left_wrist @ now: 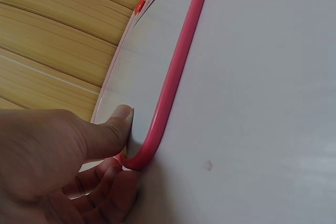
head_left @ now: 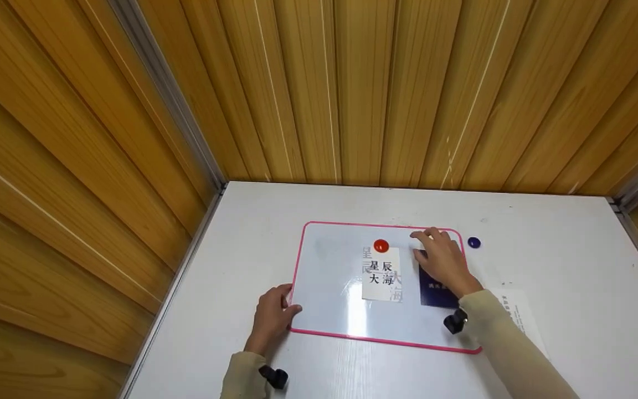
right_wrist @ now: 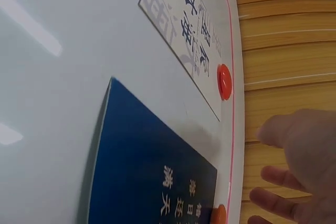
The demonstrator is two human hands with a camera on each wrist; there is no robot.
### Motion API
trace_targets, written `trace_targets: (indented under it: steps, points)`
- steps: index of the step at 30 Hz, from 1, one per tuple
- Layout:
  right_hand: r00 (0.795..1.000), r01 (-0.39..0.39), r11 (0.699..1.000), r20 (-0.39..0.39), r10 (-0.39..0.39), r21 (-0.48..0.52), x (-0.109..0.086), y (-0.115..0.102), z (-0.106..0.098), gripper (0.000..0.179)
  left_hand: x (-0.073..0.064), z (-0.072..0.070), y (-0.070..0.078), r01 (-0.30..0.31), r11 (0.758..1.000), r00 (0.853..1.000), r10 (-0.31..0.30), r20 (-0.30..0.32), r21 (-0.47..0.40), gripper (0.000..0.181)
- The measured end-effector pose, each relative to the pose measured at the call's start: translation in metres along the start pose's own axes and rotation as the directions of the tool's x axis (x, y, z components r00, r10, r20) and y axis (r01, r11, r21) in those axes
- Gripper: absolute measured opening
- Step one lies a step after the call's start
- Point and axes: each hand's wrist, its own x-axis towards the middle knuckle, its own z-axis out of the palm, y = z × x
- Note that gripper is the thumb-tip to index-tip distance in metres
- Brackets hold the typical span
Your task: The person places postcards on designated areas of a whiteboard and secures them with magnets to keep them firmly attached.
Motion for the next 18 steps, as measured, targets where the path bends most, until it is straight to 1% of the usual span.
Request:
trace_targets:
  steps: [2,6,11,15,18]
  points:
    - [1.000,-0.011,1.000,-0.012,0.011,0.004,-0.006,0.006,-0.006,0.041,0.000,0.001,0.000,-0.004,1.000,1.000,0.004,0.002,-0.004,0.052]
    - [0.998,-0.043,0.999,-0.033,0.044,0.009,-0.020,0.018,-0.018,0.043,0.000,0.001,-0.001,0.013,1.000,1.000,-0.013,0.012,-0.006,0.052]
    - [0.994,-0.106,0.994,-0.035,0.105,-0.007,-0.042,0.033,-0.031,0.046,0.000,0.002,-0.001,0.037,0.999,0.999,-0.036,0.024,-0.010,0.053]
    - [0.985,-0.171,0.985,-0.017,0.171,-0.011,-0.060,0.043,-0.042,0.050,0.000,0.003,-0.002,0.033,0.999,0.999,-0.033,0.019,-0.014,0.053]
    - [0.974,-0.226,0.974,-0.003,0.226,-0.007,-0.073,0.050,-0.049,0.056,0.000,0.003,-0.003,0.041,0.999,0.999,-0.040,0.019,-0.011,0.053]
